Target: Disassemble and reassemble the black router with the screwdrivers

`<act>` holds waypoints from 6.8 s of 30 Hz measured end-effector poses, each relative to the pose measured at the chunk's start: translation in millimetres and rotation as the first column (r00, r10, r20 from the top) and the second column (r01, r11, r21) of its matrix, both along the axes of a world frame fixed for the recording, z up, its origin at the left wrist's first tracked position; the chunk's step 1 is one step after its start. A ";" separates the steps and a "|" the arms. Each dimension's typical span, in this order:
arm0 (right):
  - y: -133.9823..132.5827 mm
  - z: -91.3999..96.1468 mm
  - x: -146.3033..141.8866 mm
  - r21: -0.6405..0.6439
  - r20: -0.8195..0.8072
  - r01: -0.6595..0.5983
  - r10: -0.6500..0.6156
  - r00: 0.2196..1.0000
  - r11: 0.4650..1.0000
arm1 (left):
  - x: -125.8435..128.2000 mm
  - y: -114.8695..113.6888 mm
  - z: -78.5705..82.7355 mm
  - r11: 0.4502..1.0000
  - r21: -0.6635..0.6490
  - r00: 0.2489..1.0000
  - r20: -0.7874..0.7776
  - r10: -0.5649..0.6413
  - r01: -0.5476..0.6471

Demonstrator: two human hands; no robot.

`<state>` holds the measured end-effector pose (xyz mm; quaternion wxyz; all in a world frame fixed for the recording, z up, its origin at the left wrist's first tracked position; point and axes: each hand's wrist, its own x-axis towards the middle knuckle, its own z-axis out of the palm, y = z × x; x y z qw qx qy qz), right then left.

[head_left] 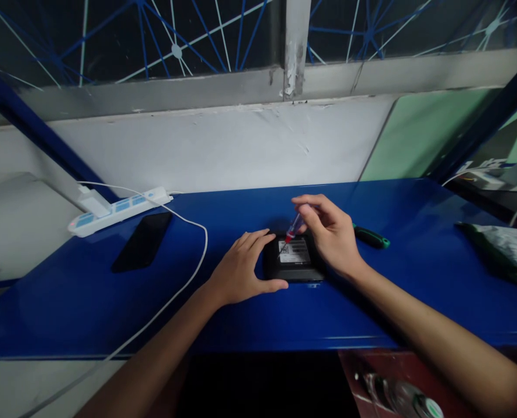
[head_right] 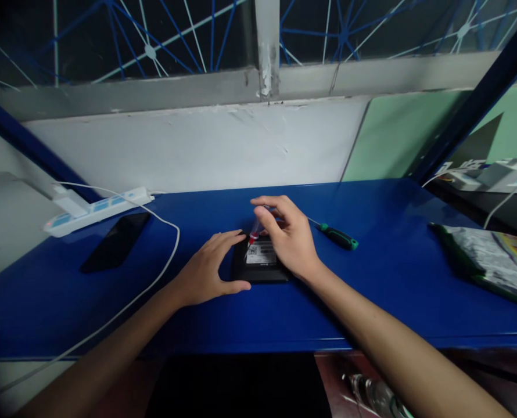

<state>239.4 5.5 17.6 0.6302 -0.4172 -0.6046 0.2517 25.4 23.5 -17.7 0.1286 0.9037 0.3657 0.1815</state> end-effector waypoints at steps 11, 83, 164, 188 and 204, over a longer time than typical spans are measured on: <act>0.2 5.2 3.6 -0.074 -0.101 -0.085 0.077 0.992 0.994 | 0.7 -0.3 1.8 1.000 -0.005 1.000 0.014 -0.005 0.005; 43.3 -31.7 59.9 -0.158 0.745 0.390 -0.149 0.650 0.907 | 0.5 -0.1 2.9 0.998 -0.060 0.999 -0.039 -0.009 0.007; -27.1 -20.7 131.0 -0.283 -0.237 -0.018 -0.052 0.970 0.959 | -2.5 6.6 4.7 0.990 -0.140 1.000 0.001 0.020 -0.020; -79.6 26.2 81.3 -0.092 0.337 0.284 -0.239 0.911 0.954 | -3.5 6.7 1.2 0.989 -0.147 1.000 -0.009 0.010 -0.012; -138.6 -44.5 141.3 -0.291 0.545 0.532 -0.319 0.775 0.795 | -3.1 7.4 2.8 0.983 -0.185 1.000 -0.020 0.009 -0.013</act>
